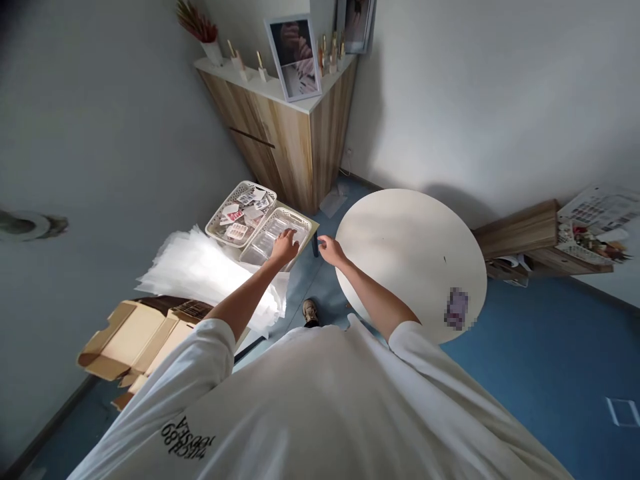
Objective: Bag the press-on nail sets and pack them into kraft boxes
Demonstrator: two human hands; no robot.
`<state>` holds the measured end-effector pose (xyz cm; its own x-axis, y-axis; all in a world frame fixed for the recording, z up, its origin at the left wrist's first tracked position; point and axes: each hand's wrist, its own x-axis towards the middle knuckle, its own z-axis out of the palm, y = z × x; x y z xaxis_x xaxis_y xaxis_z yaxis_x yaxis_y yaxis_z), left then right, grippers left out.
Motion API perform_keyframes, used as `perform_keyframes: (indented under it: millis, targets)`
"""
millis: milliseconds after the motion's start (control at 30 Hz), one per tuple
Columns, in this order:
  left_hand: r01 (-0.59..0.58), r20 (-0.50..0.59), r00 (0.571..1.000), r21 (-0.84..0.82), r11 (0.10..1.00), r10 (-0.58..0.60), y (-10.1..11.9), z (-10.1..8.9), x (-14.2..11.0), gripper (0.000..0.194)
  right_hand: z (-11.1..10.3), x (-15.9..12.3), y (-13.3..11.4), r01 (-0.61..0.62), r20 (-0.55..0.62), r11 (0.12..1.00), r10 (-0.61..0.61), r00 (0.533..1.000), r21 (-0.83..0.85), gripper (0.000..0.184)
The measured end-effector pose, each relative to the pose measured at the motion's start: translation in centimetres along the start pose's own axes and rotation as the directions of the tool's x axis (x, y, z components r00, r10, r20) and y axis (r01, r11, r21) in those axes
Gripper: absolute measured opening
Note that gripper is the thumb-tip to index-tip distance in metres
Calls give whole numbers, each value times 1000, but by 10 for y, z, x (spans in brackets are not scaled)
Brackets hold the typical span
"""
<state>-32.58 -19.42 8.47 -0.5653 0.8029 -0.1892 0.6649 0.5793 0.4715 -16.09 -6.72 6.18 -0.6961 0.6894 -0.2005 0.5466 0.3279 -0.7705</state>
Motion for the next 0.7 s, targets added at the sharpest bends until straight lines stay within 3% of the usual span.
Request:
perform_keyframes:
  millis: [267,600,700]
  targets:
    - [-34,108,994,116,993,22,-40,2,33,56,48,60,-19,26,32,992,-23,999,-126,41]
    - [-115,154,983,114,987,97,-50,4,43,60,70,76,-31,15,51,973,-3,999,-231,45]
    - [-106,161,983,96,990,89,-48,4,43,62,73,80,-32,-8,10,973,10,1000,-230,45]
